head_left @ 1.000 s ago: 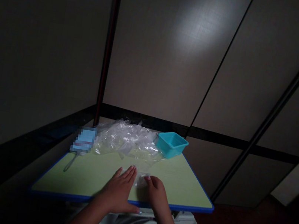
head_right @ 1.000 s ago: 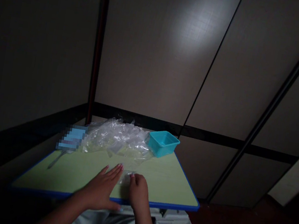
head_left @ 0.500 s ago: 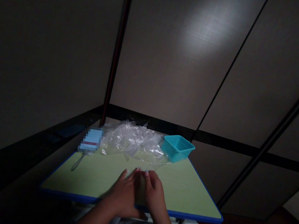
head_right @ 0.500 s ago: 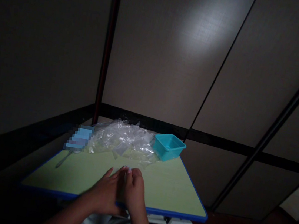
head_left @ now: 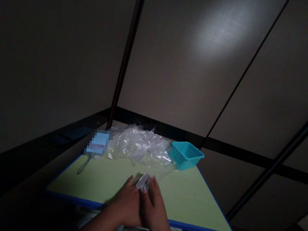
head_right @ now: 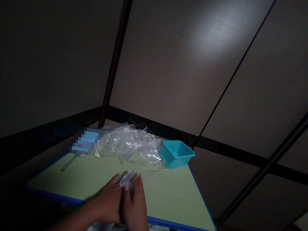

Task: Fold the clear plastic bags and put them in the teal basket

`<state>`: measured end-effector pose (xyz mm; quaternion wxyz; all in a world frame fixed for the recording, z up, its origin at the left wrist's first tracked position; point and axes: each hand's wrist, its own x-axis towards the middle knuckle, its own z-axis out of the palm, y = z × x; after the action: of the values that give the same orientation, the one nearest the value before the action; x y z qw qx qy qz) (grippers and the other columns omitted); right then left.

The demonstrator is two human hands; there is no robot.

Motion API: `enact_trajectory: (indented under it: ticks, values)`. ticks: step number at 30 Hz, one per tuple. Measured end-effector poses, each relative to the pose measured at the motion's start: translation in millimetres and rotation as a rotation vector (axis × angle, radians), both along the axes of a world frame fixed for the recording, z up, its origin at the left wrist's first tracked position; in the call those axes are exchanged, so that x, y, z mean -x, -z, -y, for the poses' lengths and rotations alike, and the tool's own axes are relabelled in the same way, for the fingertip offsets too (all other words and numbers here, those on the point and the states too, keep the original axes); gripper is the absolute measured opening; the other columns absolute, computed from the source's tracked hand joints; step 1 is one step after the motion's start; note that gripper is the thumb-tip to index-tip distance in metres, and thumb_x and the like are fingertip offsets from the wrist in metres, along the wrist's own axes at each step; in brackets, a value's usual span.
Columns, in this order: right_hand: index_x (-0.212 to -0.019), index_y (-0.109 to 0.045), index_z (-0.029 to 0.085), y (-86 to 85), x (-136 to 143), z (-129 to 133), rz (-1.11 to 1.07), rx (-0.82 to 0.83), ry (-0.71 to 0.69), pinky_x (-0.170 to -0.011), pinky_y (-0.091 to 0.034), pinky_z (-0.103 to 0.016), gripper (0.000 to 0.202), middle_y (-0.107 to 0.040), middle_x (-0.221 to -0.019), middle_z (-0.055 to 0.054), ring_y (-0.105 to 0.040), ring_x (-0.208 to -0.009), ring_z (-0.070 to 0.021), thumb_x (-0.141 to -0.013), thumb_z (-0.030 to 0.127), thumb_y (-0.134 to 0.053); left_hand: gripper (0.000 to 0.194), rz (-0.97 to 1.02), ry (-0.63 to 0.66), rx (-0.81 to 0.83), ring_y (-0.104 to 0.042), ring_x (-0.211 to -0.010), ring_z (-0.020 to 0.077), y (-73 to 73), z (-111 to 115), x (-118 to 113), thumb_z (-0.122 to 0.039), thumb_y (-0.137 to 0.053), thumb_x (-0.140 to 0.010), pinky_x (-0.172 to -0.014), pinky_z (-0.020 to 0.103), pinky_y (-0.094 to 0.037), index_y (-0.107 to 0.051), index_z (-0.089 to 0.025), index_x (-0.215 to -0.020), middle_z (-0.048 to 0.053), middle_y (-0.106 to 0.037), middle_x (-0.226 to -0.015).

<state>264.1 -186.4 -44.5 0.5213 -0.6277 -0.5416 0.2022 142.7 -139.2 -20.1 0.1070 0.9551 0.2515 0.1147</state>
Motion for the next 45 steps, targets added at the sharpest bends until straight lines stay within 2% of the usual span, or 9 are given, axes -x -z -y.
enact_trajectory:
  ticks: [4,7,13,18,23,27,32,39,45]
  values:
    - [-0.134,-0.038,0.019,-4.6,6,5,0.143,0.041,-0.103,-0.110,-0.011,-0.038,0.054,-0.025,-0.143,-0.003,-0.018,-0.134,-0.0202,-0.084,0.036,-0.048,0.079,0.007,0.040,0.006,-0.010,-0.135,0.0268,-1.6,-1,1,-0.047,-0.052,-0.071,-0.108,0.051,0.002,-0.018,-0.028,-0.140,0.003,-0.016,-0.148]
    - [-0.135,-0.036,0.020,-5.1,8,4,0.178,0.054,-0.105,-0.110,-0.009,-0.040,0.053,-0.024,-0.143,-0.002,-0.016,-0.134,-0.0204,-0.085,0.035,-0.047,0.082,0.011,0.044,0.001,-0.006,-0.136,0.0257,-3.7,-1,2,-0.044,-0.053,-0.070,-0.108,0.050,0.001,-0.014,-0.029,-0.141,0.001,-0.011,-0.149]
    - [-0.131,-0.043,0.022,-4.8,5,2,0.087,0.039,-0.064,-0.110,-0.009,-0.038,0.052,-0.030,-0.141,-0.002,-0.018,-0.133,-0.0215,-0.082,0.037,-0.051,0.091,-0.009,-0.035,-0.008,-0.006,-0.135,0.0293,-6.7,3,0,-0.045,-0.058,-0.064,-0.108,0.050,0.003,-0.015,-0.027,-0.141,0.003,-0.013,-0.148]
    - [-0.132,-0.042,0.022,-4.2,1,5,0.127,0.054,-0.040,-0.109,-0.009,-0.038,0.050,-0.028,-0.141,-0.002,-0.019,-0.133,-0.0209,-0.084,0.036,-0.047,0.096,-0.007,-0.081,-0.025,-0.007,-0.135,0.0307,-9.2,1,3,-0.052,-0.061,-0.057,-0.107,0.049,0.006,-0.021,-0.023,-0.140,0.009,-0.019,-0.147]
    - [-0.133,-0.039,0.026,-5.3,3,7,0.162,0.094,-0.038,-0.108,-0.008,-0.041,0.048,-0.028,-0.142,0.000,-0.020,-0.133,-0.0210,-0.086,0.034,-0.042,0.082,-0.055,-0.104,-0.042,0.001,-0.136,0.0273,-17.8,-7,18,-0.062,-0.061,-0.052,-0.108,0.048,0.005,-0.050,-0.024,-0.124,0.008,-0.037,-0.140]
    - [-0.136,-0.035,0.026,-10.7,7,9,0.221,0.120,-0.046,-0.107,0.000,-0.044,0.055,-0.024,-0.144,-0.001,-0.017,-0.134,-0.0215,-0.082,0.032,-0.047,0.080,-0.067,-0.098,-0.044,-0.001,-0.136,0.0271,-17.2,-15,26,-0.071,-0.061,-0.047,-0.108,0.047,0.000,-0.058,-0.024,-0.112,0.008,-0.040,-0.138]
    - [-0.138,-0.029,0.020,-12.7,12,8,0.369,0.140,-0.038,-0.105,0.007,-0.048,0.070,-0.018,-0.145,-0.006,-0.014,-0.134,-0.0238,-0.072,0.020,-0.051,0.066,-0.101,-0.042,-0.092,-0.003,-0.136,0.0257,-10.4,-18,23,-0.070,-0.060,-0.051,-0.108,0.047,0.000,-0.064,-0.024,-0.098,0.010,-0.057,-0.122]
    - [-0.139,-0.027,0.017,-15.0,14,2,0.397,0.166,-0.008,-0.104,0.006,-0.050,0.072,-0.020,-0.145,-0.010,-0.015,-0.134,-0.0252,-0.071,0.020,-0.049,0.074,-0.107,-0.001,-0.084,0.006,-0.136,0.0252,-12.7,-18,19,-0.070,-0.062,-0.047,-0.108,0.047,0.004,-0.062,-0.021,-0.103,0.011,-0.049,-0.131]
    - [-0.136,-0.035,0.019,-18.7,12,-2,0.245,0.142,0.006,-0.106,0.001,-0.050,0.062,-0.027,-0.143,-0.008,-0.022,-0.132,-0.0248,-0.075,0.022,-0.046,0.089,-0.120,0.014,-0.048,0.007,-0.135,0.0268,-9.2,-17,17,-0.071,-0.060,-0.051,-0.107,0.049,0.004,-0.050,-0.021,-0.124,0.011,-0.034,-0.141]
